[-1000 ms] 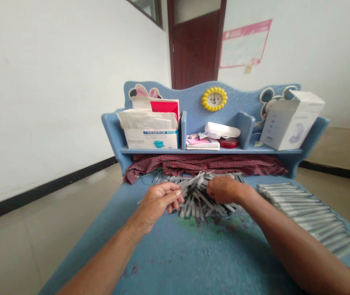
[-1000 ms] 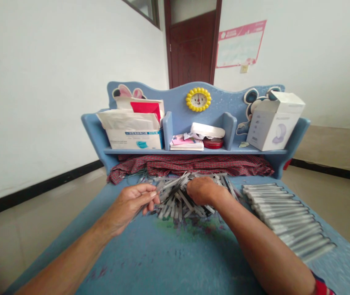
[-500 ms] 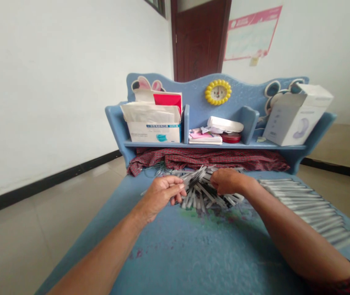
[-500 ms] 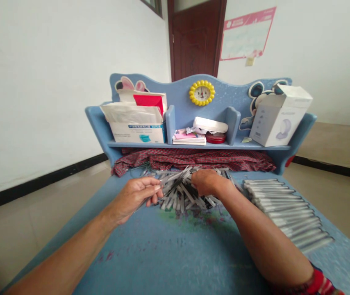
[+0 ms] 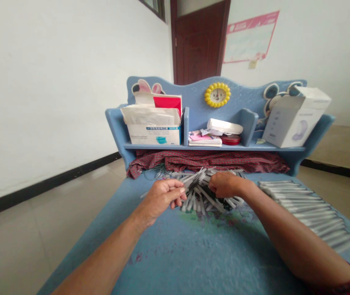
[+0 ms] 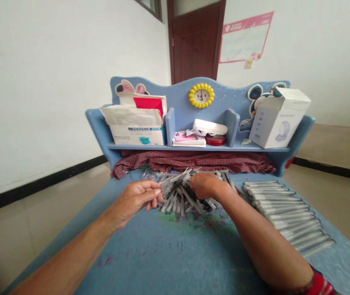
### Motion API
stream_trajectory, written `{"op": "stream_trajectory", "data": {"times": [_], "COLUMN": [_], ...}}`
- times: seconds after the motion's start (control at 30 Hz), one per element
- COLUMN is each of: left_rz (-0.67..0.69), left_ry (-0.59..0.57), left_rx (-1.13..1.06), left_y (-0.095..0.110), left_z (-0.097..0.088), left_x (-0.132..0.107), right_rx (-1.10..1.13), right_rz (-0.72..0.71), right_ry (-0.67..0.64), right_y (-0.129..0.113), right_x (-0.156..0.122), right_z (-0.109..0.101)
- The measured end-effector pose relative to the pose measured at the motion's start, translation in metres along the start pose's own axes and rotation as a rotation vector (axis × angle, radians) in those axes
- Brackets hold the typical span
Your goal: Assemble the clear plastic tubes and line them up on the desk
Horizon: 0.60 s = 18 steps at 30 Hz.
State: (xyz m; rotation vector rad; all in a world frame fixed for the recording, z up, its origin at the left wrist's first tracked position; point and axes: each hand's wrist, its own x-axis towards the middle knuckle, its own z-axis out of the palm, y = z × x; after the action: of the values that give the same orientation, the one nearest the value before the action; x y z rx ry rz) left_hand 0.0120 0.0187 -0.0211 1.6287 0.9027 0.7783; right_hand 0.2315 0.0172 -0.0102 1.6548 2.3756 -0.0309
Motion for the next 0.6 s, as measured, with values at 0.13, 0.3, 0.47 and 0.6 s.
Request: {"op": "stream_trajectory", "data": {"times": [0.13, 0.3, 0.47, 0.6], "left_rz": [-0.007, 0.004, 0.006, 0.009], "left_ry": [-0.003, -0.013, -0.050, -0.057], "left_rx": [-0.003, -0.048, -0.118, -0.158], "left_y": [0.001, -0.001, -0.003, -0.001], "left_z": [0.000, 0.002, 0.001, 0.000], "left_x": [-0.001, -0.003, -0.004, -0.005], "right_rx": [0.028, 0.451, 1.017, 1.164], "right_rz": [-0.043, -0.224, -0.363, -0.341], "right_ry": [0.081, 0.401, 0.462, 0.523], "right_y": [0.002, -0.008, -0.028, -0.030], "right_x": [-0.006, -0.011, -0.008, -0.009], "right_z": [-0.007, -0.010, -0.007, -0.011]}}
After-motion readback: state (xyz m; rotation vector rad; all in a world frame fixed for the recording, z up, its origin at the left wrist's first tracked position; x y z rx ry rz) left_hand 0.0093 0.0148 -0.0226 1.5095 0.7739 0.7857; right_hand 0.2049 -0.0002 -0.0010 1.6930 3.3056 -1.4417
